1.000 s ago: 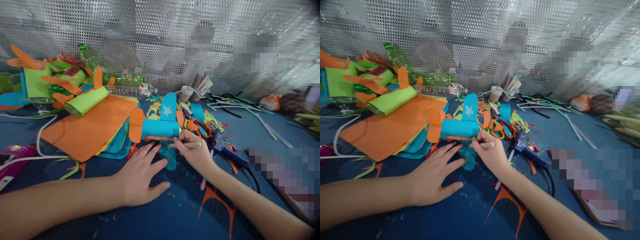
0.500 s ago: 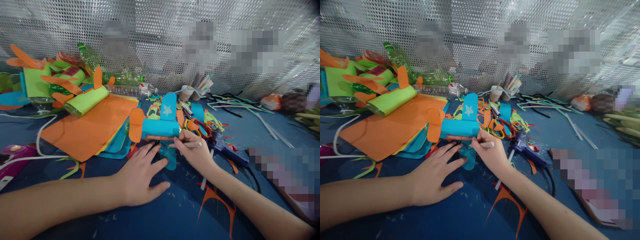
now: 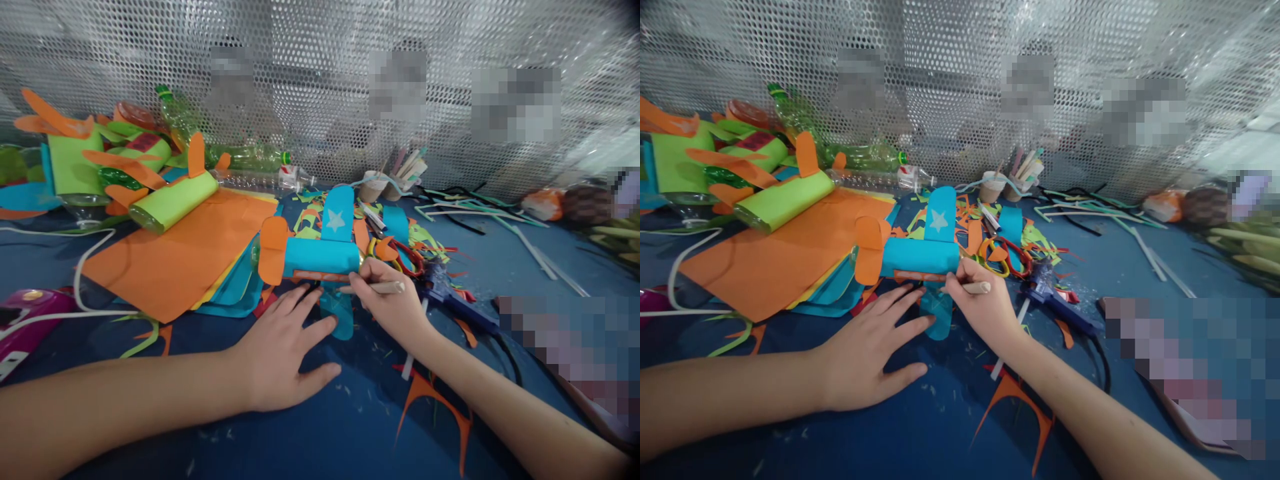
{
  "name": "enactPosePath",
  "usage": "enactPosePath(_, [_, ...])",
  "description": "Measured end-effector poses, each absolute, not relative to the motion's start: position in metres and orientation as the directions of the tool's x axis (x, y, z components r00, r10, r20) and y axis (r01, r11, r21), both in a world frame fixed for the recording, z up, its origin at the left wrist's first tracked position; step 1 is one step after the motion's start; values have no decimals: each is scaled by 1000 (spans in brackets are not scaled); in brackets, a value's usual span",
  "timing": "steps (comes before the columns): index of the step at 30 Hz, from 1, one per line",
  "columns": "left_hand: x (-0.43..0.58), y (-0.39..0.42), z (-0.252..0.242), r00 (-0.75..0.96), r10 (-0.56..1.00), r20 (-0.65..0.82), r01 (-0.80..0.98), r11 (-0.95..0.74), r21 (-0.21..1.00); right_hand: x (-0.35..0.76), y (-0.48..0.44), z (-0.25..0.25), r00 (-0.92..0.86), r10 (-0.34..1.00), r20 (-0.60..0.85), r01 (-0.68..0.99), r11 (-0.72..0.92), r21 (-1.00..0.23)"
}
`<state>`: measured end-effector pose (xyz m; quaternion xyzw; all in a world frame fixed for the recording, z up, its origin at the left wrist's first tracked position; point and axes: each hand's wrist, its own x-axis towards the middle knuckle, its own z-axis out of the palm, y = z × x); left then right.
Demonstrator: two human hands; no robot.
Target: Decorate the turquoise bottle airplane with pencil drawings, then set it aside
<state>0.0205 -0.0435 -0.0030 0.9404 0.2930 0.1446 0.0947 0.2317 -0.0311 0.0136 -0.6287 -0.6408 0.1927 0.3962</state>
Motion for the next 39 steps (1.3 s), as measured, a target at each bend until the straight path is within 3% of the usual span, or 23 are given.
enactPosePath(39, [21,-44,-2,792,577,200,531,-812,243,233,-30,12,92,964,250,625,139,-768])
